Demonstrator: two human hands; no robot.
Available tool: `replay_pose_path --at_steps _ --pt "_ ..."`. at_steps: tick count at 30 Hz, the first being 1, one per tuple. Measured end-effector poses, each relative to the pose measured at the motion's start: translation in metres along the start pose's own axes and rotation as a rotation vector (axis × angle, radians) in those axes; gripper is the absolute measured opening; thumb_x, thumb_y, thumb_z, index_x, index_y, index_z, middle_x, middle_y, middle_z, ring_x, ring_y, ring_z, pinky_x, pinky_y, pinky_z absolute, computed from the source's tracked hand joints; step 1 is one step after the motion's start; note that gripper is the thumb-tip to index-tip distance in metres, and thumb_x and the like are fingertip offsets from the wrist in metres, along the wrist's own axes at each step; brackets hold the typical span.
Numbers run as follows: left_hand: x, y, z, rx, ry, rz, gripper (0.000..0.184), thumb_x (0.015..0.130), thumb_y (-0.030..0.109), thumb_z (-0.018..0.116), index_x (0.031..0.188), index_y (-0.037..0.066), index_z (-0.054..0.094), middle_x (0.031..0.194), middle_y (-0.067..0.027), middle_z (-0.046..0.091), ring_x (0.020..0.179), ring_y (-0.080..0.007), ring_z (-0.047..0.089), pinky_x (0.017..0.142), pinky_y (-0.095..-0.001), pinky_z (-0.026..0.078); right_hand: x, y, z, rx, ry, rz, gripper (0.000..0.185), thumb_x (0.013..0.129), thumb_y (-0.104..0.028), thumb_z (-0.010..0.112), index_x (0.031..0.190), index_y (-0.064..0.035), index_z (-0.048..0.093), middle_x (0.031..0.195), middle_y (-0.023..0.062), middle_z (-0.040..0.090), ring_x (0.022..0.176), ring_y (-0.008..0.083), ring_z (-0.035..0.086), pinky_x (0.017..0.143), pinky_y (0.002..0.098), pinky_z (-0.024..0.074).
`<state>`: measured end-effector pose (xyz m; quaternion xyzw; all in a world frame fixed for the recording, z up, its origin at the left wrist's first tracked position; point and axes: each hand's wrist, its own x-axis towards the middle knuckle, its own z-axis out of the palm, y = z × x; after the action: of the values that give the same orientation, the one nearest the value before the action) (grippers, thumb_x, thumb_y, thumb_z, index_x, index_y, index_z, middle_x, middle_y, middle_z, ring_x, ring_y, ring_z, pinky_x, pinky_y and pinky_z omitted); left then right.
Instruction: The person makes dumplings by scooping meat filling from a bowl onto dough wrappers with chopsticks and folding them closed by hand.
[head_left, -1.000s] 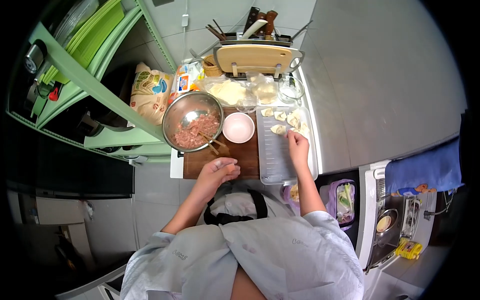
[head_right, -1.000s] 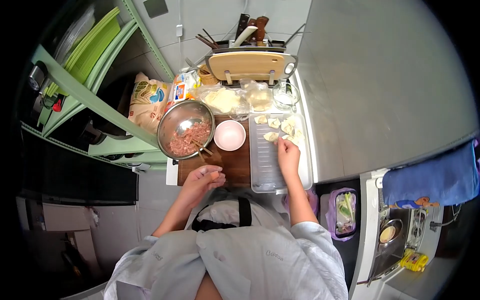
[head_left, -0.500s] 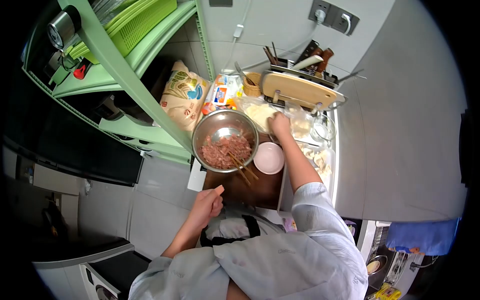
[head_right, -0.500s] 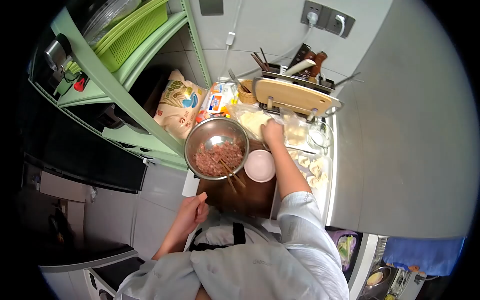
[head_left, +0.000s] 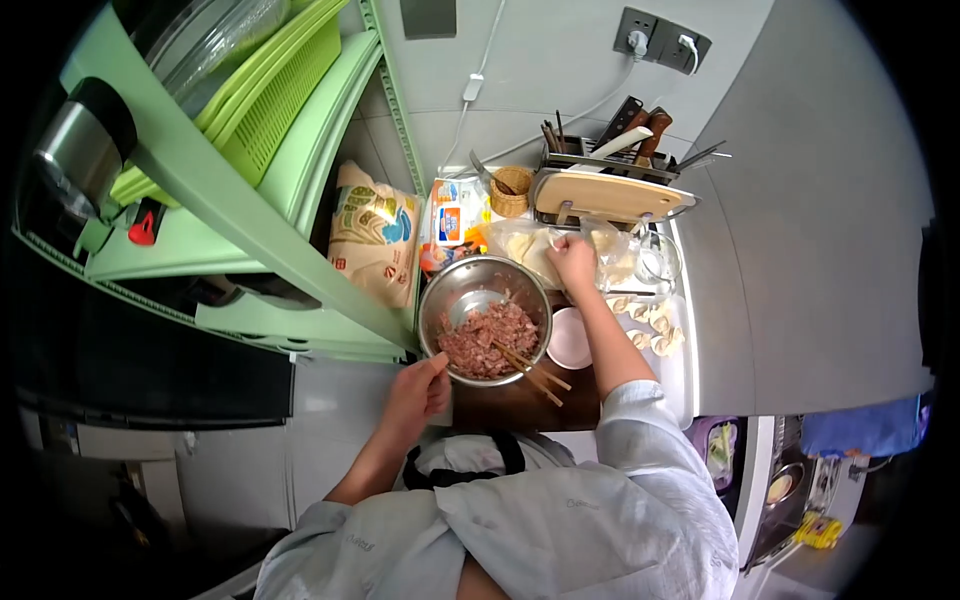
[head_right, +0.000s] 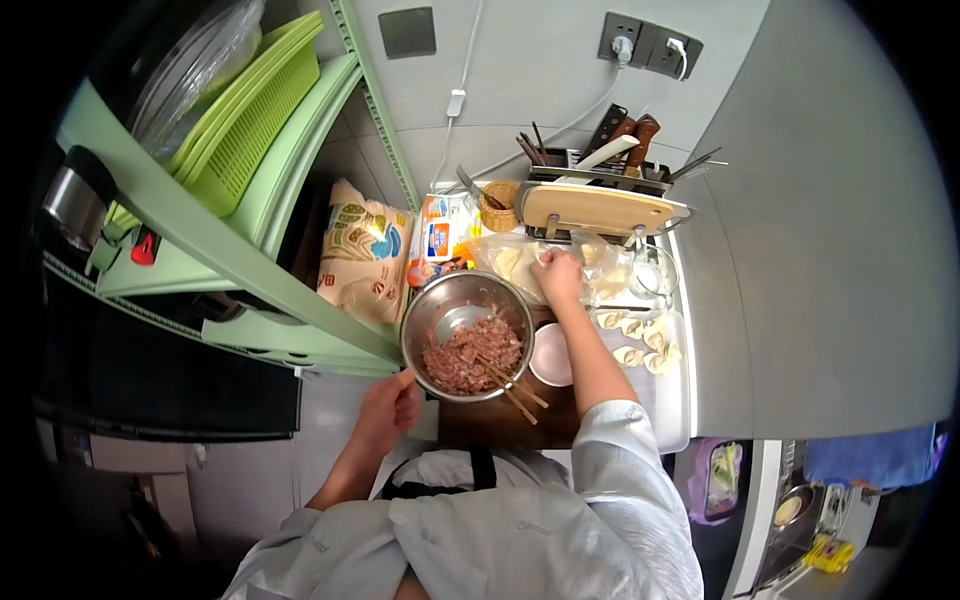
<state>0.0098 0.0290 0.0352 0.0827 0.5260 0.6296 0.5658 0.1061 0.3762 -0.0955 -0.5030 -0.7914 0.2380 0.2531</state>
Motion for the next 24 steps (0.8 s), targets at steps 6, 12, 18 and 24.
replay_pose_path --at_steps 6,12,18,24 --pt "0.051 0.027 0.000 -0.462 -0.367 -0.342 0.062 0.097 0.051 0.036 0.124 -0.004 0.049 0.113 -0.0164 0.056 0.106 -0.0238 0.054 0.094 -0.0382 0.042 -0.086 -0.121 -0.099 0.280 -0.118 -0.577 0.014 0.073 -0.009 0.067 0.083 -0.0058 0.059 0.080 0.0127 0.064 0.079 0.0317 0.061 0.072 0.0399 0.0490" --pt "0.078 -0.016 -0.011 -0.464 -0.493 -0.242 0.050 0.097 0.029 0.042 0.133 -0.005 0.040 0.129 -0.0171 0.051 0.119 -0.0290 0.051 0.103 -0.0426 0.039 -0.187 -0.150 -0.133 0.229 -0.326 -0.884 0.016 0.068 -0.013 0.075 0.078 -0.0097 0.062 0.084 0.0039 0.061 0.089 0.0252 0.056 0.080 0.0380 0.0441" --pt "0.057 -0.020 -0.023 -0.647 -0.315 -0.120 0.048 0.096 0.022 0.041 0.136 -0.004 0.039 0.130 -0.0183 0.051 0.120 -0.0307 0.051 0.104 -0.0438 0.039 -0.199 -0.037 -0.132 0.264 0.002 -0.096 0.018 0.079 -0.003 0.064 0.097 -0.0038 0.065 0.071 0.0070 0.058 0.070 0.0224 0.056 0.067 0.0337 0.0467" --pt "0.044 -0.022 -0.038 -0.731 -0.228 0.038 0.052 0.101 0.033 0.027 0.136 -0.004 0.038 0.133 -0.0203 0.048 0.123 -0.0368 0.047 0.107 -0.0470 0.035 -0.209 -0.017 -0.100 0.185 -0.287 -0.497 0.065 0.073 -0.024 0.077 0.129 -0.0057 0.050 0.072 0.0070 0.051 0.070 0.0252 0.054 0.067 0.0369 0.0460"
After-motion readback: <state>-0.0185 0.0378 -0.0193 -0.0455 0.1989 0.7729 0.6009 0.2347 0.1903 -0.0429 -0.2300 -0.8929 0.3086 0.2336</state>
